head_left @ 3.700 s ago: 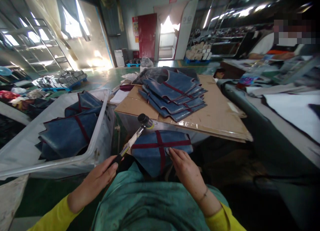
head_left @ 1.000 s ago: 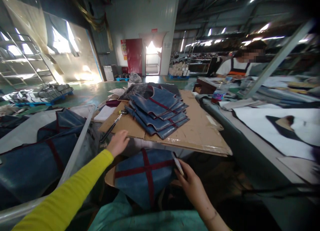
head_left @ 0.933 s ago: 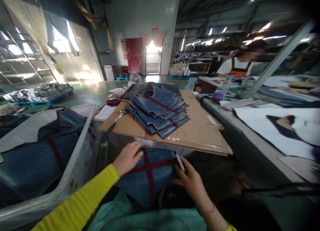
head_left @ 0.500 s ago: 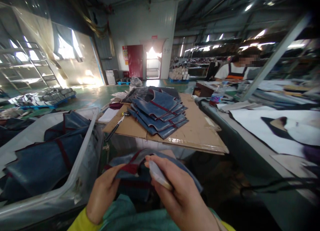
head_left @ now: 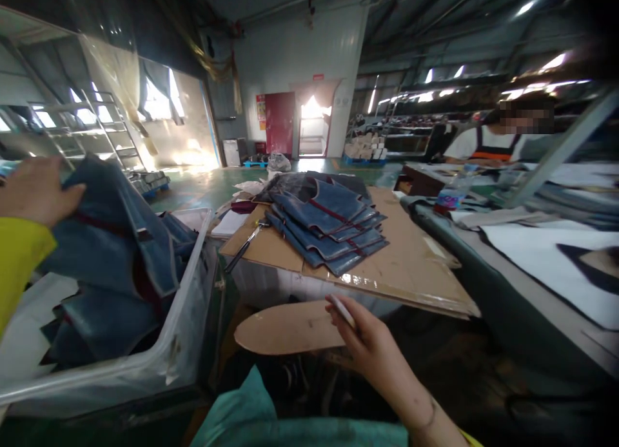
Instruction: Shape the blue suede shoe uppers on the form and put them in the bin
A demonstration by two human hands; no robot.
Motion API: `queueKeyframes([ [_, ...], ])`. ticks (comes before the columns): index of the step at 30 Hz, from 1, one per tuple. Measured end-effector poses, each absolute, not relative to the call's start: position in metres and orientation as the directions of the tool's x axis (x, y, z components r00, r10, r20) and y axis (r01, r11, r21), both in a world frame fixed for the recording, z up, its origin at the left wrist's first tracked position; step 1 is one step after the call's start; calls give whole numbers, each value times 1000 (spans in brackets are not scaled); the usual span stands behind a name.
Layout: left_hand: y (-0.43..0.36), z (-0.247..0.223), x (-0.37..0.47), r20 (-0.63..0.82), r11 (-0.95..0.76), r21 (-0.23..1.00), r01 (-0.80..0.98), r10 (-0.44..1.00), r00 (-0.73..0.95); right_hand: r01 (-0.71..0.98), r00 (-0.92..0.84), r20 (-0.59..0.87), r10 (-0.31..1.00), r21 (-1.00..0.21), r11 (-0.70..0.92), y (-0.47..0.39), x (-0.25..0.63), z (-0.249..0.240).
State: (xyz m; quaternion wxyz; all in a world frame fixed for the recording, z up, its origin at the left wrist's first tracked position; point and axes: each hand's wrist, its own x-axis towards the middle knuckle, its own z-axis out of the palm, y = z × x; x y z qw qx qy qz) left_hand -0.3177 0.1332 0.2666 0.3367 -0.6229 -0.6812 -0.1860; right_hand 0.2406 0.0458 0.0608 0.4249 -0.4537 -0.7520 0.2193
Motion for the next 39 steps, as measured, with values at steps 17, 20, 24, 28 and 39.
queueKeyframes([
  [17, 377, 50, 59, 276, -501, -9, 865, 831, 484, 829, -353, 189, 916, -392, 400, 183, 276, 40],
  [20, 403, 42, 86, 293, -497, 25, 867, 833, 469, 827, -427, 217, 878, -300, 476, 220, 262, 41],
  [24, 421, 40, 105, 323, -435, 82, 897, 863, 389, 861, -469, 190, 863, -121, 495, 276, 241, 45],
  [28, 420, 58, 112, 393, -408, 130, 904, 858, 331, 938, -322, 144, 936, -86, 336, 328, 240, 41],
  [39, 371, 237, 57, 801, -470, 137, 872, 570, 181, 984, -141, -8, 990, -106, 140, 351, 264, 33],
])
